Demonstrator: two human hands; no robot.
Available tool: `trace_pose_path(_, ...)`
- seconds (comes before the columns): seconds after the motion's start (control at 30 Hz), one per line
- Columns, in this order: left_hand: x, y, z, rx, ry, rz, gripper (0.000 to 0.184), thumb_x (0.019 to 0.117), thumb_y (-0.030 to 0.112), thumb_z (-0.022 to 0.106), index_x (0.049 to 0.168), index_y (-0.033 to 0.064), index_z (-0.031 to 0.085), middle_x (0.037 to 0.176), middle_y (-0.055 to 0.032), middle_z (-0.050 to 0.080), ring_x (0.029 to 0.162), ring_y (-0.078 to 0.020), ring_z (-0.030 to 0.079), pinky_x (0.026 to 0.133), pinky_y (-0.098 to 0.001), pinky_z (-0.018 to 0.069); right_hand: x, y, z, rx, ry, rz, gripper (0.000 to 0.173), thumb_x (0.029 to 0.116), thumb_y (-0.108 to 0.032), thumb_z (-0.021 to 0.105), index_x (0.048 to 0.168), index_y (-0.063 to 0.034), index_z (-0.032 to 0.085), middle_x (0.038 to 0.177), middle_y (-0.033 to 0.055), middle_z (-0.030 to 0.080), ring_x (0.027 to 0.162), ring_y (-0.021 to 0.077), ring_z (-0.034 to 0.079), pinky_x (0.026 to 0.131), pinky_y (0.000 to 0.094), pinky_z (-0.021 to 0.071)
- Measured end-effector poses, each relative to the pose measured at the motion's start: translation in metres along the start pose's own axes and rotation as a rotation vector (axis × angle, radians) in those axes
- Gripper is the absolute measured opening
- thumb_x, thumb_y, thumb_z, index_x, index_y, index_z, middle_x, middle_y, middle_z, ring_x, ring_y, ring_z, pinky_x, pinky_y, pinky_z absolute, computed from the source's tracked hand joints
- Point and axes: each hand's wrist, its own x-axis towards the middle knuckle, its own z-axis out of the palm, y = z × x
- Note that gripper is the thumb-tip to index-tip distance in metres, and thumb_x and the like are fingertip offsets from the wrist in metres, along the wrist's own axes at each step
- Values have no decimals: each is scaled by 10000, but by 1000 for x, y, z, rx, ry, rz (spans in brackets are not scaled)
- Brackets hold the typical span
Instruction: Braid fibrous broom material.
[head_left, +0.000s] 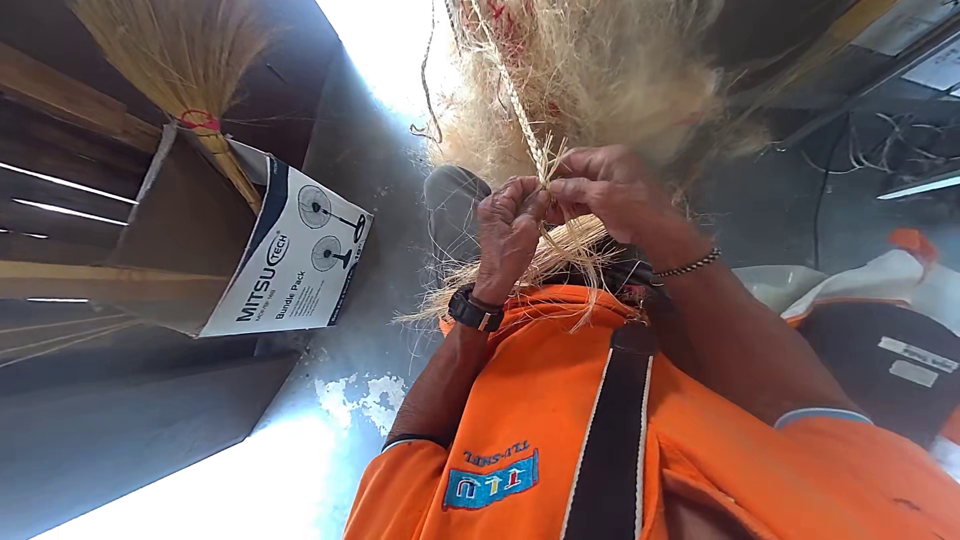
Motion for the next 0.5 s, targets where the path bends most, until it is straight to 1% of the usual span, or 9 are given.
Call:
trace_pose_path(0.03,0,-1,-1,11,-2,-3,80,980,-11,600,981,-21,680,789,-23,671,589,-43,555,515,-205,458,3,1,1,26,-7,20,88,996,-27,599,965,10,672,804,61,692,618,121,657,583,284,594)
trace_pose_path(0.07,-1,-1,-2,20,-3,-11,81,981,-7,599,975,-22,679,768,-20,668,578,-43,546,506,-203,441,5,2,1,37,-10,24,111,988,-27,606,908,1,677,727,46,671,528,96,587,482,245,515)
trace_pose_path(0.1,0,0,-2,25,-8,-15,83,984,-3,598,969,-21,677,755,-17,666,569,-41,541,498,-202,432,6,3,0,43,-16,25,132,987,-30,615,874,-10,681,685,29,646,475,68,504,421,210,413)
trace_pose_path(0.13,0,0,-3,28,-16,-13,84,985,-1,596,961,-18,674,746,-15,663,567,-40,541,496,-200,431,7,2,-1,44,-27,20,148,984,-26,618,851,-15,682,661,16,624,453,53,453,398,193,355)
trace_pose_path(0.17,-1,0,-4,30,-21,-10,87,985,0,596,950,-17,674,737,-14,659,566,-43,542,498,-202,431,8,2,-1,39,-38,16,156,982,-24,616,838,-21,675,647,8,611,441,43,425,388,184,325)
trace_pose_path(0.23,0,1,-4,26,-35,-11,97,987,2,594,929,-13,670,718,-12,651,553,-44,536,491,-200,427,9,3,-2,25,-47,-2,173,979,-24,610,813,-30,660,620,-3,582,433,37,394,387,184,292)
trace_pose_path(0.33,1,3,-10,-15,-79,-67,92,991,19,597,947,-9,673,709,-14,648,510,-46,500,449,-195,392,12,9,-4,46,-72,-39,181,979,-40,602,804,-44,650,601,-16,532,424,40,368,381,188,283)
trace_pose_path(0.4,1,5,-14,-27,-98,-125,99,998,41,598,975,-5,682,711,-20,656,483,-49,474,424,-198,363,13,13,-6,44,-93,-58,180,980,-43,599,810,-48,656,610,-23,532,430,33,369,383,185,283)
trace_pose_path(0.5,1,6,-17,-96,-106,-194,99,1005,42,594,982,3,682,723,-25,663,467,-36,448,398,-178,323,13,15,-9,44,-140,-82,156,976,-25,581,858,-34,682,656,-22,564,448,25,383,393,178,299)
